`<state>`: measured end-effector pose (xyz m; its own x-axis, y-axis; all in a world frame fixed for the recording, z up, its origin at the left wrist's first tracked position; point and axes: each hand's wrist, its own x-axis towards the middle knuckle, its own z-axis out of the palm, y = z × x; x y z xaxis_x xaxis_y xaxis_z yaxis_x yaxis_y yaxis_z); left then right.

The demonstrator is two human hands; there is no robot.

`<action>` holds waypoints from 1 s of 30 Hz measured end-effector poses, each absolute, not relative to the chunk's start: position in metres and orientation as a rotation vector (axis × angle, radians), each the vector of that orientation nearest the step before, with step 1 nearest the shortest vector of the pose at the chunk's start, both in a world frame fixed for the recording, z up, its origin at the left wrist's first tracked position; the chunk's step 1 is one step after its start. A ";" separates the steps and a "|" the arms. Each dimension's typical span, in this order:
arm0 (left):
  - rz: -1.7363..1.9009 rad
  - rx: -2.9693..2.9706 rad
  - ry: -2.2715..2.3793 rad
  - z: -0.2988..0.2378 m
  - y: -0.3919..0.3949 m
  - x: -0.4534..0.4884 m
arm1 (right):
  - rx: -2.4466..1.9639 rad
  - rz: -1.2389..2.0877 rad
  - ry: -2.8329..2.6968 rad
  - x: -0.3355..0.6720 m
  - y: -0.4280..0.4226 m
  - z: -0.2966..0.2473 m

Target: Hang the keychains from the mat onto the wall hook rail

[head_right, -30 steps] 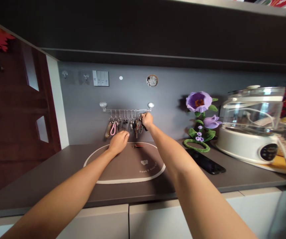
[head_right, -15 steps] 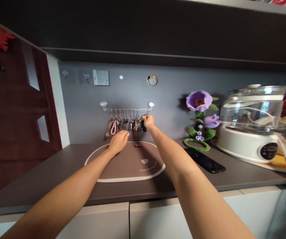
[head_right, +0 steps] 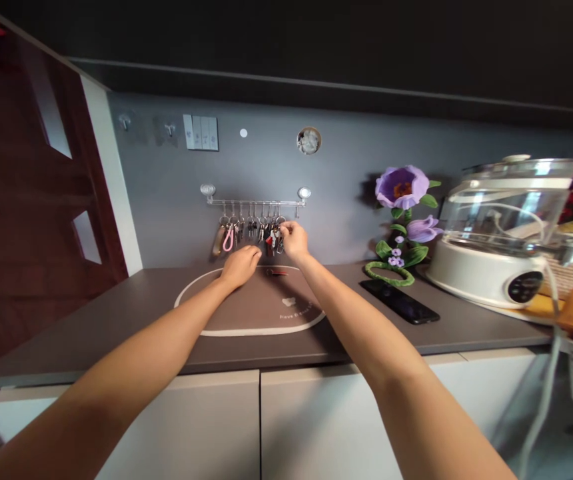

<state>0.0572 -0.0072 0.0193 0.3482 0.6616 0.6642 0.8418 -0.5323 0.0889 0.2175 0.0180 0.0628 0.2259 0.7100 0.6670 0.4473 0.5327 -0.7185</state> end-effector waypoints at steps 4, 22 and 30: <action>-0.954 -2.433 -1.333 0.015 -0.003 0.057 | -1.143 0.311 -1.579 0.215 0.009 0.025; -0.875 -2.618 -1.440 -0.005 0.016 0.056 | -1.457 -0.082 -2.176 0.225 0.016 -0.006; -0.831 -2.629 -1.499 -0.007 0.018 0.054 | -1.439 0.027 -2.152 0.225 0.016 -0.004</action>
<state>0.0542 0.0182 -0.0066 0.4037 0.7992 0.4454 0.8009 -0.5440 0.2503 0.2252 0.0156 -0.0037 -0.2796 0.8608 0.4253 0.8497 0.4281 -0.3079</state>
